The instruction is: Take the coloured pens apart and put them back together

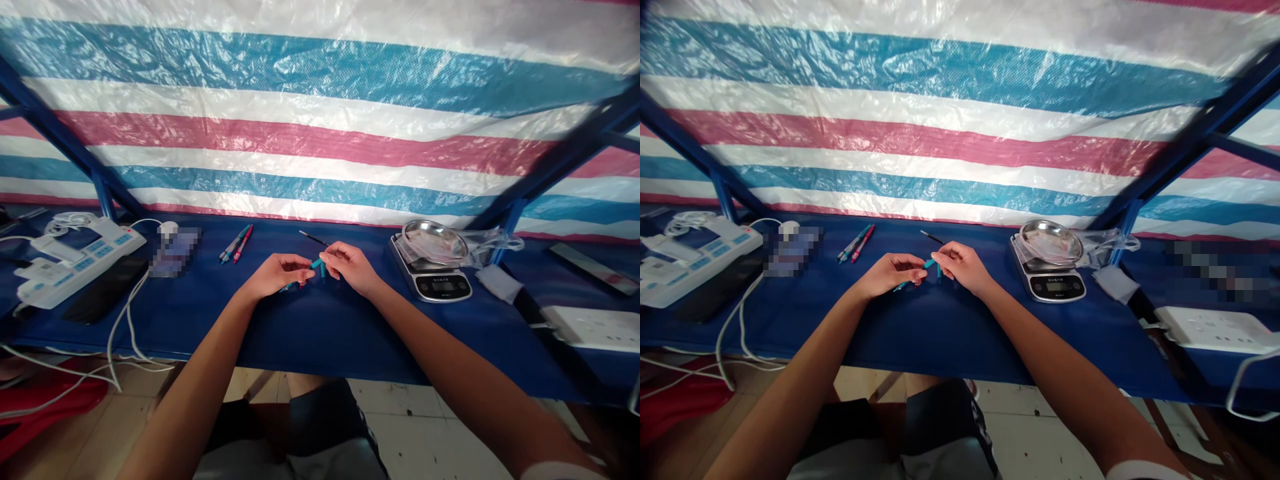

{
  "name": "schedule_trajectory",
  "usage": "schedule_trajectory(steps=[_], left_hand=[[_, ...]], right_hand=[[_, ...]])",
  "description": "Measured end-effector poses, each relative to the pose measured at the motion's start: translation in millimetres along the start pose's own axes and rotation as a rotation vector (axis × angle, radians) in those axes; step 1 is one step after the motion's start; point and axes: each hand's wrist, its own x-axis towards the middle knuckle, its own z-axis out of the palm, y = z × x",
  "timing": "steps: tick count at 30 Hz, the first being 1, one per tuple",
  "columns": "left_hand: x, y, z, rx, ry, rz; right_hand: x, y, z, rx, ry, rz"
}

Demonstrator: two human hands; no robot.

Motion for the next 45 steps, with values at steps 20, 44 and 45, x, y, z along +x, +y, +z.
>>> schedule_trajectory(steps=[20, 44, 45], left_hand=[[0, 2, -0.9, 0.018, -0.001, 0.012], [12, -9, 4.6, -0.346, 0.226, 0.106], [13, -10, 3.8, -0.34, 0.23, 0.102]], right_hand=[[-1, -3, 3, -0.109, 0.049, 0.053], [4, 3, 1, -0.041, 0.017, 0.074], [4, 4, 0, -0.03, 0.006, 0.067]])
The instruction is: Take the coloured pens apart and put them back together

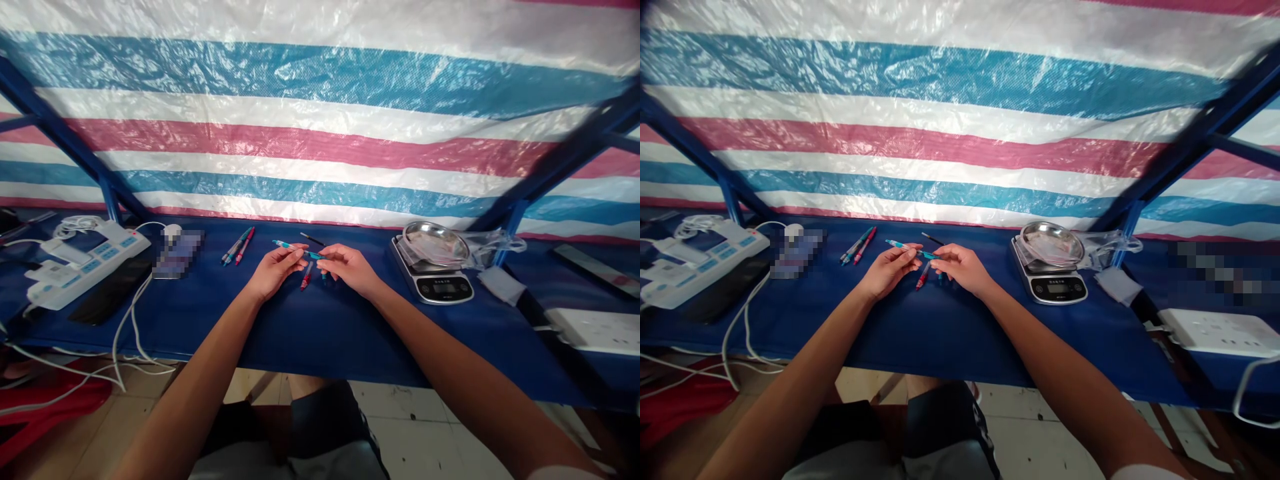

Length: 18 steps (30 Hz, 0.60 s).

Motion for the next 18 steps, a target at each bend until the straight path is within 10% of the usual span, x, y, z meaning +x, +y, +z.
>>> schedule_trajectory(steps=[18], left_hand=[[1.6, -2.5, -3.2, -0.019, 0.015, -0.029]], right_hand=[[-2.1, -2.6, 4.1, -0.094, -0.022, 0.002]])
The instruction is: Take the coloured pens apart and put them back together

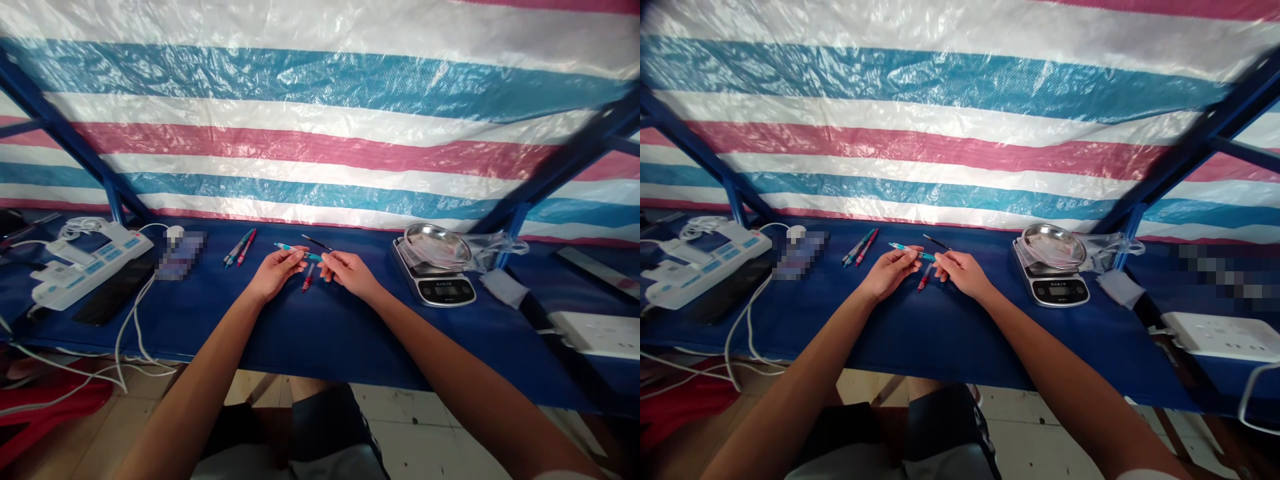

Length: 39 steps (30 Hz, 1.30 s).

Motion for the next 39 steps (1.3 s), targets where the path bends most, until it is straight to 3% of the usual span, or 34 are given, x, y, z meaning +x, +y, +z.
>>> schedule_trajectory(steps=[22, 33, 39], left_hand=[[0.4, 0.7, -1.4, -0.03, 0.012, -0.008], [-3.0, 5.6, 3.5, 0.012, 0.028, -0.011], [-7.8, 8.3, 6.5, 0.278, -0.005, 0.106]], right_hand=[[1.8, 8.7, -1.1, 0.05, 0.026, -0.01], [-0.4, 1.5, -0.6, 0.127, 0.06, -0.041], [-0.7, -0.6, -3.5, 0.235, 0.118, -0.089]])
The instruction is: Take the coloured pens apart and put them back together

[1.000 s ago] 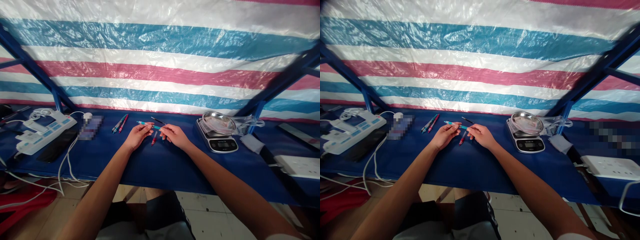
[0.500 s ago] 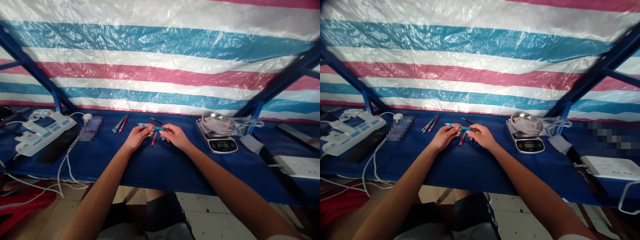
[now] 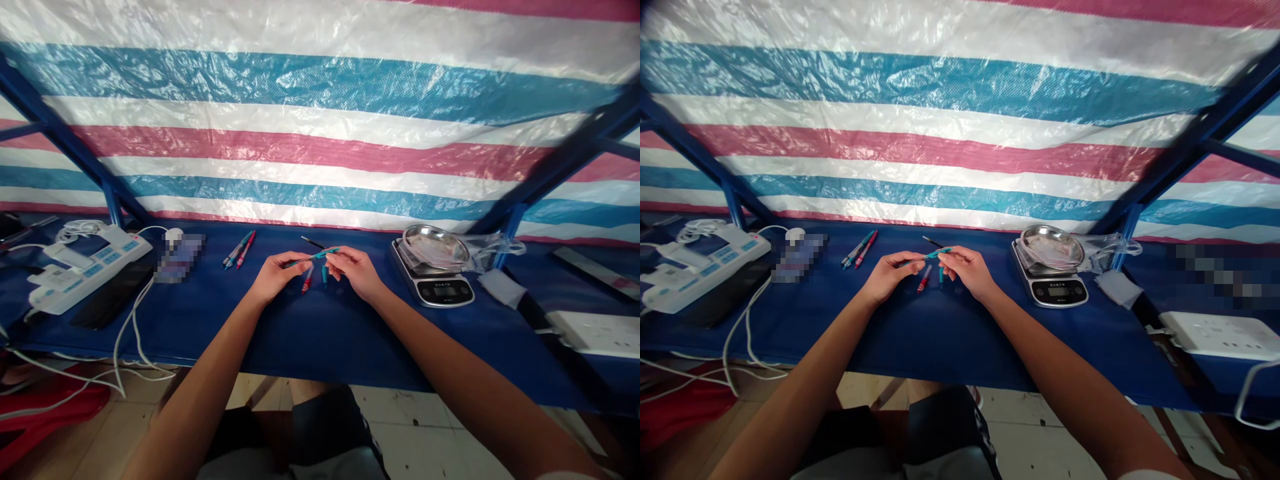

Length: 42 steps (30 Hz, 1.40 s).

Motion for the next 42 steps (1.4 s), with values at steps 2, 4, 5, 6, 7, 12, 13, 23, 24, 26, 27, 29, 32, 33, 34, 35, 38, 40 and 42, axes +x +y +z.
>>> schedule_trajectory(steps=[2, 4, 5, 6, 7, 12, 13, 23, 24, 26, 27, 29, 32, 33, 34, 35, 38, 40, 42], left_hand=[[-1, 2, 2.7, 0.064, -0.03, 0.025], [-2, 2, 5.0, 0.073, -0.037, 0.027], [-1, 2, 5.4, 0.071, -0.02, 0.026], [-1, 2, 5.2, 0.069, 0.007, 0.028], [0, 2, 4.1, 0.065, 0.041, 0.037], [2, 4, -11.9, 0.258, 0.332, 0.161], [1, 6, -16.6, 0.365, 0.398, 0.205], [-7, 9, -67.0, 1.131, 0.837, 0.153], [-7, 6, -69.9, 1.179, 0.846, 0.128], [-6, 1, -72.8, 1.254, 0.842, 0.08], [-6, 0, -73.0, 1.276, 0.84, 0.061], [-5, -2, -71.7, 1.288, 0.827, 0.038], [-7, -1, -69.0, 1.254, 0.787, 0.042], [-7, 0, -68.4, 1.239, 0.776, 0.048], [-7, 2, -67.8, 1.225, 0.772, 0.055], [-7, 3, -67.1, 1.212, 0.772, 0.069], [-6, 7, -61.6, 1.162, 0.724, 0.187], [-4, 9, -53.2, 1.089, 0.638, 0.31], [-3, 10, -41.4, 0.998, 0.515, 0.395]], right_hand=[[0, 0, -2, 0.021, -0.012, -0.016], [1, 1, -3, 0.027, -0.023, -0.022], [1, 2, -3, 0.029, -0.021, -0.022], [1, 3, -3, 0.034, -0.018, -0.017], [2, 4, -3, 0.042, -0.014, -0.008], [3, 6, -4, 0.087, -0.026, 0.04], [4, 6, -4, 0.09, -0.034, 0.042], [0, 1, -3, -0.054, -0.153, 0.053], [0, 1, -4, -0.066, -0.165, 0.052], [0, 2, -4, -0.094, -0.188, 0.053], [0, 2, -4, -0.104, -0.197, 0.054], [0, 2, -4, -0.112, -0.208, 0.055], [-1, 2, -3, -0.115, -0.215, 0.053], [-1, 2, -2, -0.12, -0.21, 0.049], [-1, 3, -2, -0.132, -0.196, 0.044], [-2, 4, -2, -0.154, -0.17, 0.033], [-2, 9, -4, -0.341, -0.014, -0.073], [0, 13, -8, -0.548, 0.068, -0.211], [3, 17, -14, -0.739, 0.06, -0.334]])
